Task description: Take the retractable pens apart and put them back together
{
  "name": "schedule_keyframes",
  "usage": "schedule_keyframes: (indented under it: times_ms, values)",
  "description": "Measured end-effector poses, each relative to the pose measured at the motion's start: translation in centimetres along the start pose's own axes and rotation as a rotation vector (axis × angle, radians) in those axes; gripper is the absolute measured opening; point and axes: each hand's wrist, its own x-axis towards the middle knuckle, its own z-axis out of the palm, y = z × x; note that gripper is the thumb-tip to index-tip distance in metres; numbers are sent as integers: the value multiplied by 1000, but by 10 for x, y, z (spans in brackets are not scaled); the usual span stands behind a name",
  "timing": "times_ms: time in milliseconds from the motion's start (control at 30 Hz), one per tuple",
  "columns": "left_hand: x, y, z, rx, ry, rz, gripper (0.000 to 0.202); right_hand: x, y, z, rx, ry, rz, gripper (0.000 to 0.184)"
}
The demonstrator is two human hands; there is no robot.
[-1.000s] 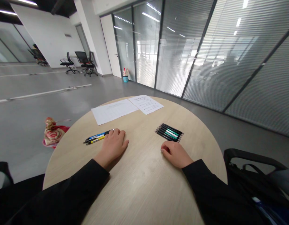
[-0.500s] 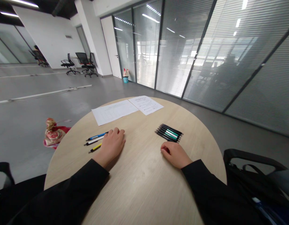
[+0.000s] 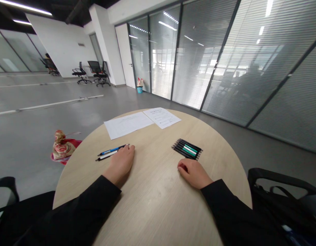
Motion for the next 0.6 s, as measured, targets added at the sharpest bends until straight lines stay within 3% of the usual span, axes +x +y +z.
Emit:
schedule_keyframes:
  times_ms: [267, 467, 600]
  values:
    - [-5, 11, -3, 68, -6, 3, 31, 0, -1, 1, 5, -10, 11, 12]
    - [-1, 30, -4, -51, 92, 151, 28, 1, -3, 4, 3, -20, 7, 12]
    - [3, 54, -7, -235, 133, 219, 24, 3, -6, 6, 7, -21, 23, 11]
